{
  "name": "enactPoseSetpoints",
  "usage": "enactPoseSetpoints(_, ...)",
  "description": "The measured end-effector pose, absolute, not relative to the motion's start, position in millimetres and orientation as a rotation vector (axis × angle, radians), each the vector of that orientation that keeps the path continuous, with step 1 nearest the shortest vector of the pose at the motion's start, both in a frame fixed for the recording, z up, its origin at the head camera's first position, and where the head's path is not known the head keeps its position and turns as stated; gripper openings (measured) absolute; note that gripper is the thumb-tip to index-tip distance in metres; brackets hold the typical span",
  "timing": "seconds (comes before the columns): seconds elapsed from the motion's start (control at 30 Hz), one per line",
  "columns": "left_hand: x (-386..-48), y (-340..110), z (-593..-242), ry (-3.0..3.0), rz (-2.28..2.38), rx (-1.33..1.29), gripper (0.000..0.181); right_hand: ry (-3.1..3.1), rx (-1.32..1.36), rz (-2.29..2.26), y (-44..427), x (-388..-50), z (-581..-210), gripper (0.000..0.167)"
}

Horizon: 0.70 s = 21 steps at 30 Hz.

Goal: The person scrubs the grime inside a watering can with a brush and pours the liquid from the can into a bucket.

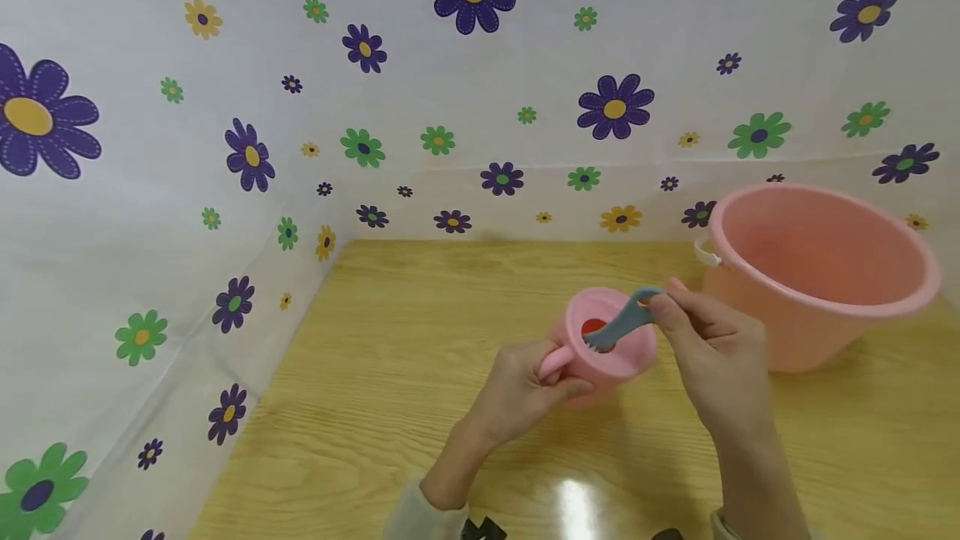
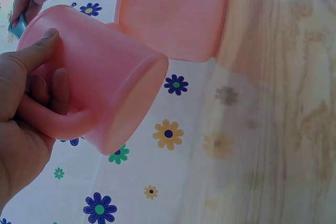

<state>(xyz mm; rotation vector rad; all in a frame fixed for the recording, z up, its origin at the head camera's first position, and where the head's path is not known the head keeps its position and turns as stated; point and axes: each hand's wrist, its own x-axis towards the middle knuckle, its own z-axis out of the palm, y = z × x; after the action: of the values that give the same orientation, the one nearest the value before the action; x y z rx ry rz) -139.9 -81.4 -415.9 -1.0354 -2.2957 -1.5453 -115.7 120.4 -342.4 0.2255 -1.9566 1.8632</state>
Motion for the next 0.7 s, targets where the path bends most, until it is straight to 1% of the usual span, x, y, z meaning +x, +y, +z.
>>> enactPoseSetpoints(0.07,-139.9,-81.9,-415.5,-2.304,-1.532,-1.036,0.022,-2.059,0.309,1.818,121.0,-119.7,-345.2,0.012)
enactPoseSetpoints(0.13,-140.2,-82.5,-415.1,-2.315,-1.525,-1.031,0.026,-2.130,0.376,1.759,121.2,-121.4,-346.8,0.011)
enactPoseSetpoints(0.3,-142.2,-83.2,-415.1,-2.312,-1.516,-1.029,0.022,-1.998,0.311,1.832,125.3,-115.6,-341.8,0.008)
enactPoseSetpoints(0.43,-143.9,-84.2,-415.6,-2.289,-1.498,-1.053,0.024,-2.102,0.400,1.813,123.3,-120.0,-344.1,0.009)
enactPoseSetpoints(0.5,-143.9,-84.5,-415.1,-2.289,-1.501,-1.054,0.027,-2.172,0.444,1.765,122.4,-122.3,-345.9,0.009)
enactPoseSetpoints(0.63,-142.7,-84.5,-413.2,-2.298,-1.517,-1.036,0.025,-2.136,0.334,1.760,124.2,-119.2,-344.9,0.008)
enactPoseSetpoints(0.7,-142.3,-84.5,-412.1,-2.299,-1.512,-1.030,0.024,-2.117,0.351,1.769,123.4,-119.2,-346.1,0.007)
